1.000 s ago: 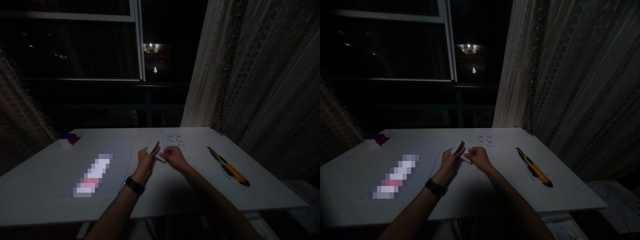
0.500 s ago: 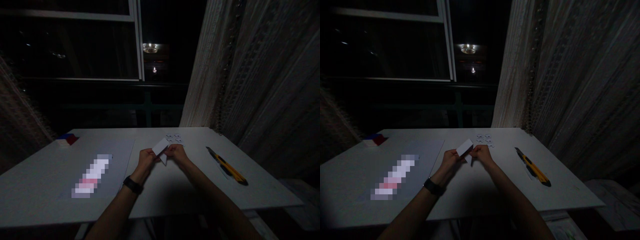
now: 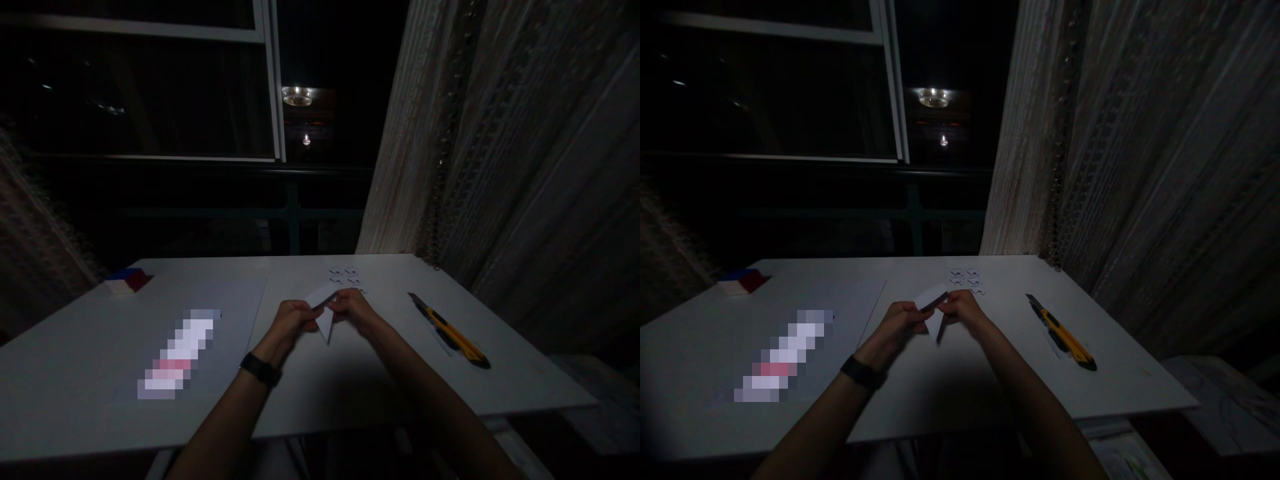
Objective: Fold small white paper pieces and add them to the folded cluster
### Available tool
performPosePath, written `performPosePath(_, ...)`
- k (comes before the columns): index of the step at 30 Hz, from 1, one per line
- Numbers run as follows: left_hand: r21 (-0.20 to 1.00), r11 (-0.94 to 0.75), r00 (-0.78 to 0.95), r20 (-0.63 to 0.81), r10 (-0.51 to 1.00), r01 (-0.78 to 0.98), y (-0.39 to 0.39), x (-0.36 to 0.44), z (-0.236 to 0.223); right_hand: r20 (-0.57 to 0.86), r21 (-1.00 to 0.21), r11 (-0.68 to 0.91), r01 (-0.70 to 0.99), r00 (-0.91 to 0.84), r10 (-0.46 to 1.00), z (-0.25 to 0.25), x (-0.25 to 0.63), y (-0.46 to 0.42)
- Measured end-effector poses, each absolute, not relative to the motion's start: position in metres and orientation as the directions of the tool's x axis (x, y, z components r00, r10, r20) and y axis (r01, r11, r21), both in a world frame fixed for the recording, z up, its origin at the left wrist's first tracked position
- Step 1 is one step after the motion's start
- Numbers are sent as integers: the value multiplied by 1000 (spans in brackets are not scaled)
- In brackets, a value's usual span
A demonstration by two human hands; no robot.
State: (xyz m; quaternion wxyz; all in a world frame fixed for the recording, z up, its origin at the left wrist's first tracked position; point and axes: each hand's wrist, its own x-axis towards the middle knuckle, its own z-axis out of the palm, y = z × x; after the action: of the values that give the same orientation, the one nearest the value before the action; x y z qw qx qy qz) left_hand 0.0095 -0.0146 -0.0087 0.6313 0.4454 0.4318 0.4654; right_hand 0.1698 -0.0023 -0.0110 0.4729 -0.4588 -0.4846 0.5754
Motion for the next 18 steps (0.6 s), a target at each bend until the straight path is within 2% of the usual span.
performPosePath(5, 970, 190, 188, -160, 969, -154, -16, 9, -5, -63, -991, -64, -121, -13, 998, -12, 168, 0)
performPosePath(11, 973, 177, 186, -149, 971, -148, -16, 7, -4, -80, -991, -86, -101, -60, 995, -10, 170, 0)
performPosePath(18, 978, 184, 216, -159, 963, -102, -16, 6, -4, -58, -993, -56, -105, 20, 998, -13, 175, 4)
